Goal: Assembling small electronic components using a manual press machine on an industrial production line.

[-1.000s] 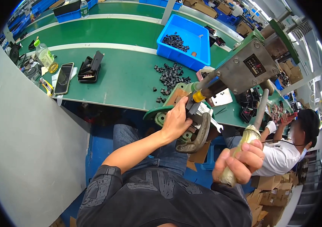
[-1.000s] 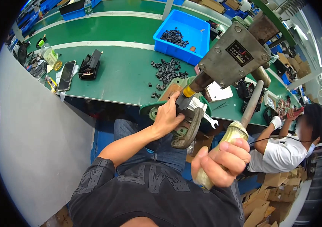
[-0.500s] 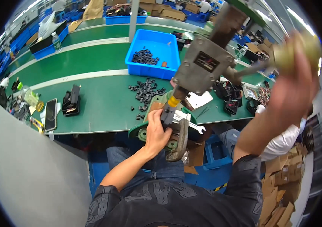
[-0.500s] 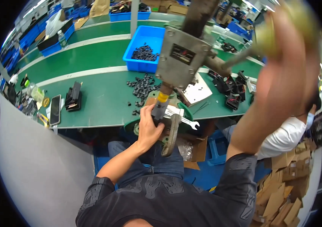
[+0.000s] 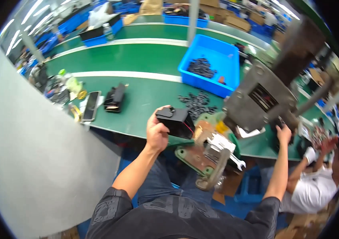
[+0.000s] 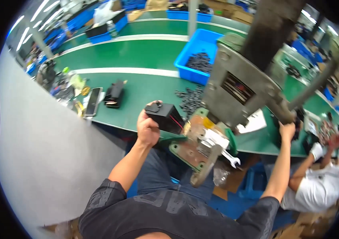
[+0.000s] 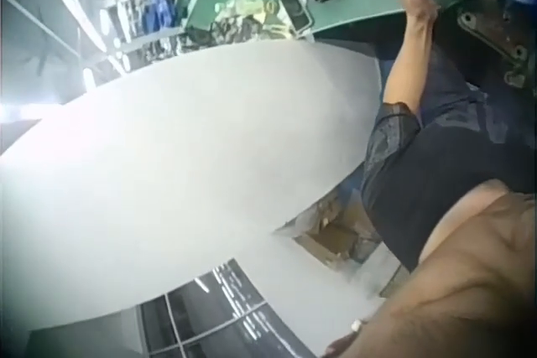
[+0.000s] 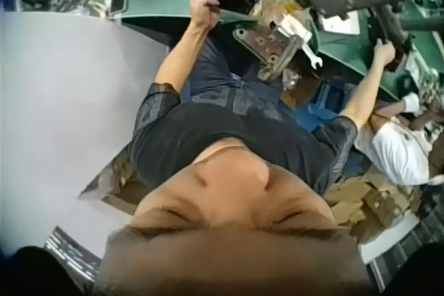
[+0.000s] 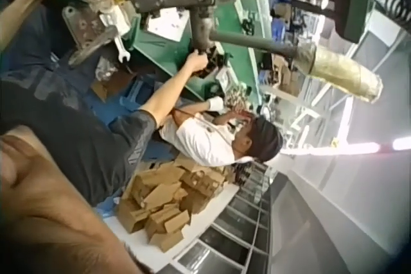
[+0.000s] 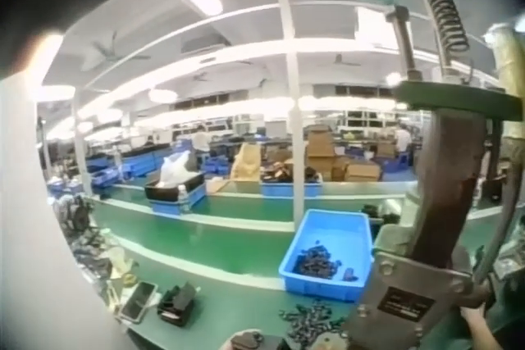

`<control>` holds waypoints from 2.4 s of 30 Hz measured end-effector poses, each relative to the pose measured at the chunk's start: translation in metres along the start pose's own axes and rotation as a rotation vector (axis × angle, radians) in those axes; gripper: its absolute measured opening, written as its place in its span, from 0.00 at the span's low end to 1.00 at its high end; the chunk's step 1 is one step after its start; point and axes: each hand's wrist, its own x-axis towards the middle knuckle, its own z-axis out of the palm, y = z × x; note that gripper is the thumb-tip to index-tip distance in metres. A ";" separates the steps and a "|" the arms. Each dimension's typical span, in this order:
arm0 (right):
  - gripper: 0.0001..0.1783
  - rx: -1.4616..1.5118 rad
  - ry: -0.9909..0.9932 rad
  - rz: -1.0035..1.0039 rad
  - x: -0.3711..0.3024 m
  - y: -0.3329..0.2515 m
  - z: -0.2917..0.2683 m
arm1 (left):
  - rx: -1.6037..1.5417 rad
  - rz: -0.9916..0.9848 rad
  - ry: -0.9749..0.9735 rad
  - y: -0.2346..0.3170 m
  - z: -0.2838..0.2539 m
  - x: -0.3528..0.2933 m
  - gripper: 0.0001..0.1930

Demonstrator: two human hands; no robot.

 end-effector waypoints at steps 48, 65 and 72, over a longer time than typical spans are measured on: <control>0.08 1.219 -0.129 -0.894 -0.324 -0.271 -0.215 | -0.232 -0.613 -0.222 0.005 0.033 -0.093 0.15; 0.09 1.072 -0.019 -0.381 -0.215 -0.268 -0.144 | -0.114 -0.293 -0.110 -0.005 0.023 -0.072 0.15; 0.10 0.585 -0.043 -0.479 -0.085 -0.271 0.031 | -0.279 -0.543 0.190 -0.002 0.002 -0.055 0.15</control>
